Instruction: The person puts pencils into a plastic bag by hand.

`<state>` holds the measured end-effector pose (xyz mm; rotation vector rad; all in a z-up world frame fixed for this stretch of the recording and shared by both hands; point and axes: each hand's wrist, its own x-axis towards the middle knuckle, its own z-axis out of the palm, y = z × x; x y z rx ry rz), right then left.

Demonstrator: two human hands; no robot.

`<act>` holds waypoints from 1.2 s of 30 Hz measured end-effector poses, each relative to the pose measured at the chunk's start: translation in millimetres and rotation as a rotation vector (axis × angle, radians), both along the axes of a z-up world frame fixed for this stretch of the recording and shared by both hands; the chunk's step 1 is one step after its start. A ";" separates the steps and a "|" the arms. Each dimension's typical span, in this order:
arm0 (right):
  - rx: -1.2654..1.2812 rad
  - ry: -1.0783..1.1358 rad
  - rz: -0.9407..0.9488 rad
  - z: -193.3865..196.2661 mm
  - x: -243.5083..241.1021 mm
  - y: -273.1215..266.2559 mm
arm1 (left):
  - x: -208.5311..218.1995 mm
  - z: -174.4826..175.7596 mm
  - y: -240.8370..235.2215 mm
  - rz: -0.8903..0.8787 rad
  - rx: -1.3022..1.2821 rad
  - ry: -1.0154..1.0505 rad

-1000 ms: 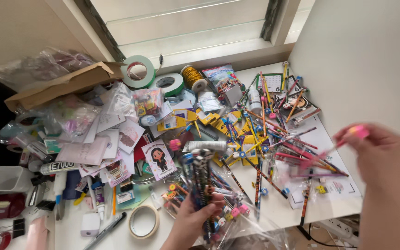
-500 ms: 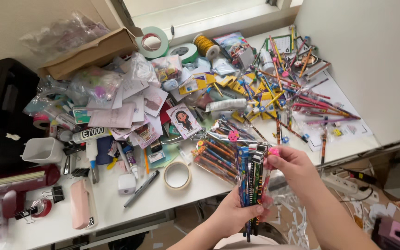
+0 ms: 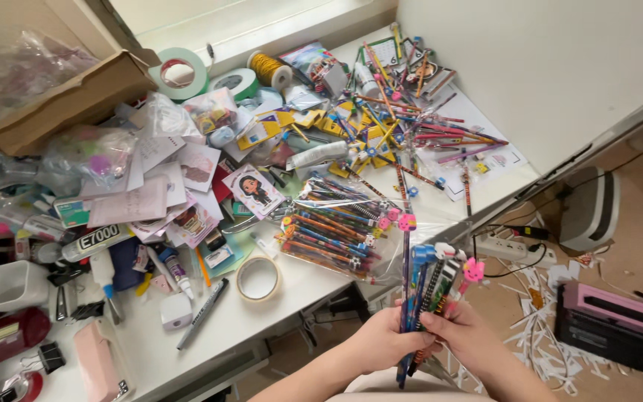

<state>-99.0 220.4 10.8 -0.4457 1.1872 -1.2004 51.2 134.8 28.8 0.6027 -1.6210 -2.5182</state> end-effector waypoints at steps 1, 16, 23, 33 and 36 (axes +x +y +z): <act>-0.002 0.004 -0.005 5.2 -0.2 3.4 | -2.2 -2.5 1.0 -0.005 -0.002 0.004; 0.027 -0.145 -0.151 7.0 -67.3 42.2 | -79.3 -32.1 44.0 -0.152 0.009 0.017; -0.133 0.223 0.071 8.4 -115.9 41.3 | -117.6 -28.5 58.8 0.142 0.169 0.114; 0.158 0.579 0.029 40.2 -186.3 13.0 | -150.3 -30.6 54.8 0.449 0.357 0.089; 0.312 0.925 0.094 45.8 -212.5 -23.6 | -130.9 -17.3 43.1 0.604 0.469 0.026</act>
